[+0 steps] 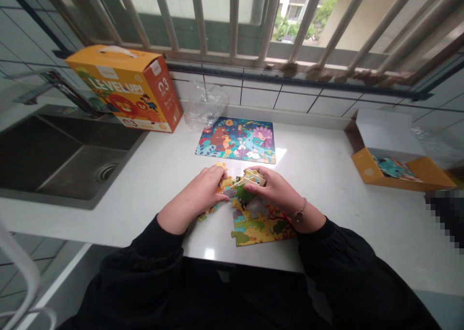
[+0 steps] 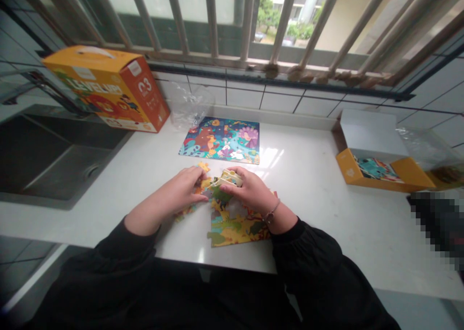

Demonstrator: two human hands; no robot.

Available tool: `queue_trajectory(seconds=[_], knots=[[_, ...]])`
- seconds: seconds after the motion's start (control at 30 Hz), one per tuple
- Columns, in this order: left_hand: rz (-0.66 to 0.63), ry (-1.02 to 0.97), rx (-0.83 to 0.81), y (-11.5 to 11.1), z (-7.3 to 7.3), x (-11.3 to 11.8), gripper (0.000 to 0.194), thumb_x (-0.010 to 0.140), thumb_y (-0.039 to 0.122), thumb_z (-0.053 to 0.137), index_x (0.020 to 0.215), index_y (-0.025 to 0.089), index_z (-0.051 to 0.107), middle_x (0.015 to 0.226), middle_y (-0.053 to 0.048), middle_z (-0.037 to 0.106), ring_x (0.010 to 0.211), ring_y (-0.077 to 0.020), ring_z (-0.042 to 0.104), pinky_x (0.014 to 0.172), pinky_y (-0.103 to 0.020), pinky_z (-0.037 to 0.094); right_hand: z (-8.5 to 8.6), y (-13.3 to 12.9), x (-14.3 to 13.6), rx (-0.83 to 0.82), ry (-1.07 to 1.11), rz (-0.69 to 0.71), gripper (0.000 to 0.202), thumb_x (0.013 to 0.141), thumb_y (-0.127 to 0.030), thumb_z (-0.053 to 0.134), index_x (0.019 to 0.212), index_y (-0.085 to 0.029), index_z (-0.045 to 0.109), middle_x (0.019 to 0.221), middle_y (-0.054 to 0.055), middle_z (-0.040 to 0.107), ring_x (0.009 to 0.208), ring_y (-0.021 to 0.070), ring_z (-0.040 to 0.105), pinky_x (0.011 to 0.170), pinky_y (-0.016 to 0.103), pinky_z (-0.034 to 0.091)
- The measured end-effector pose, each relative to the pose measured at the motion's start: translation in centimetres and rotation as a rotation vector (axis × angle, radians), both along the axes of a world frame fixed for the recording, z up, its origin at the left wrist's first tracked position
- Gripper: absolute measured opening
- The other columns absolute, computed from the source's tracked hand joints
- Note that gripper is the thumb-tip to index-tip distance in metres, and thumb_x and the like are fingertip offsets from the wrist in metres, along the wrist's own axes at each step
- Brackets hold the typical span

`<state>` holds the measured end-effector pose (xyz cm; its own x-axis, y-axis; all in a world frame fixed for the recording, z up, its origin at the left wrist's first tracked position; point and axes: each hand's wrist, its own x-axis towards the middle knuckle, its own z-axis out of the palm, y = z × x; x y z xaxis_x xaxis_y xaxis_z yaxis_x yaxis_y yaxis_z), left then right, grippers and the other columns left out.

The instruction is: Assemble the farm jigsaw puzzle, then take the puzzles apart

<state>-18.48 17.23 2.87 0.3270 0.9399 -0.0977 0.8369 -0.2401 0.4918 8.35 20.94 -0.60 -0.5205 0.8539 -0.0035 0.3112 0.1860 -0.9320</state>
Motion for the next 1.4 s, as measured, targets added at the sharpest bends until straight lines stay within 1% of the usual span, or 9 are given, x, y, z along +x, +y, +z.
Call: queue_trajectory(seconds=[0.1, 0.2, 0.5, 0.7, 0.8, 0.93, 1.07, 1.23, 1.4], knots=[[0.003, -0.067, -0.017, -0.2, -0.4, 0.0, 0.044, 0.084, 0.019, 0.090, 0.118, 0.023, 0.062, 0.106, -0.005, 0.073, 0.098, -0.0292, 0.070, 0.087, -0.040, 0.054, -0.2, 0.0, -0.2, 0.037, -0.032, 0.025, 0.060, 0.095, -0.053, 0.086, 0.143, -0.022, 0.072, 0.134, 0.010, 0.080, 0.118, 0.0303, 0.077, 0.104, 0.044, 0.060], [-0.014, -0.055, 0.054, -0.3, -0.8, -0.2, 0.047, 0.084, 0.021, 0.092, 0.121, 0.023, 0.064, 0.120, -0.009, 0.075, 0.111, -0.0324, 0.071, 0.097, -0.044, 0.055, -0.3, 0.0, -0.4, 0.116, -0.078, 0.021, 0.053, 0.093, -0.047, 0.089, 0.140, -0.024, 0.076, 0.137, 0.010, 0.080, 0.125, 0.0315, 0.075, 0.111, 0.045, 0.057], [-0.080, 0.074, 0.075, 0.8, -0.7, -0.2, 0.059, 0.082, 0.017, 0.092, 0.136, 0.022, 0.068, 0.127, -0.013, 0.077, 0.121, -0.0370, 0.070, 0.103, -0.049, 0.055, 0.1, -0.7, -1.0, 0.099, -0.146, 0.045, 0.043, 0.094, -0.044, 0.089, 0.129, -0.023, 0.075, 0.122, 0.007, 0.082, 0.107, 0.0268, 0.077, 0.100, 0.041, 0.057], [-0.127, 0.028, 0.025, 1.9, -0.5, -0.3, 0.057, 0.083, 0.016, 0.090, 0.135, 0.020, 0.068, 0.124, -0.013, 0.075, 0.118, -0.0338, 0.070, 0.104, -0.045, 0.055, -0.1, -0.8, -1.3, 0.234, -0.122, 0.009, 0.043, 0.091, -0.038, 0.092, 0.128, -0.023, 0.075, 0.133, 0.011, 0.077, 0.124, 0.0298, 0.073, 0.111, 0.044, 0.056], [-0.109, -0.010, 0.021, 1.7, -0.4, -0.4, 0.060, 0.083, 0.017, 0.089, 0.139, 0.018, 0.066, 0.125, -0.013, 0.074, 0.117, -0.0323, 0.069, 0.103, -0.043, 0.055, -0.2, -0.9, -1.3, 0.212, -0.130, 0.016, 0.045, 0.093, -0.039, 0.090, 0.132, -0.023, 0.074, 0.135, 0.011, 0.078, 0.124, 0.0291, 0.074, 0.112, 0.043, 0.056], [-0.070, 0.119, 0.086, 1.0, -0.3, -0.6, 0.049, 0.085, 0.029, 0.093, 0.127, 0.017, 0.072, 0.123, -0.016, 0.073, 0.120, -0.0372, 0.066, 0.107, -0.049, 0.054, -0.2, -1.0, -1.3, 0.175, -0.159, 0.016, 0.045, 0.095, -0.043, 0.088, 0.134, -0.024, 0.073, 0.129, 0.009, 0.081, 0.116, 0.0289, 0.076, 0.107, 0.043, 0.057], [-0.047, 0.216, 0.091, 1.0, -0.3, -0.7, 0.035, 0.084, 0.031, 0.093, 0.108, 0.019, 0.072, 0.121, -0.015, 0.070, 0.118, -0.0372, 0.064, 0.105, -0.048, 0.054, -0.3, -1.0, -1.3, 0.204, -0.132, 0.011, 0.045, 0.094, -0.043, 0.089, 0.131, -0.024, 0.073, 0.131, 0.011, 0.079, 0.119, 0.0299, 0.074, 0.109, 0.044, 0.056], [0.006, 0.049, 0.061, 1.3, -0.2, -0.6, 0.038, 0.076, 0.024, 0.093, 0.101, 0.022, 0.065, 0.112, -0.010, 0.071, 0.109, -0.0327, 0.067, 0.096, -0.043, 0.055, -0.5, -0.8, -1.4, 0.239, -0.095, 0.025, 0.041, 0.094, -0.042, 0.089, 0.127, -0.025, 0.072, 0.129, 0.010, 0.076, 0.118, 0.0290, 0.072, 0.107, 0.044, 0.056], [-0.001, -0.224, -0.050, 0.6, 0.3, 0.3, 0.038, 0.087, 0.020, 0.079, 0.121, 0.025, 0.062, 0.102, -0.003, 0.075, 0.091, -0.0250, 0.073, 0.082, -0.036, 0.054, -0.4, -0.7, -1.5, 0.233, -0.059, -0.001, 0.038, 0.093, -0.042, 0.089, 0.120, -0.024, 0.068, 0.130, 0.010, 0.075, 0.121, 0.0296, 0.071, 0.110, 0.044, 0.055]])
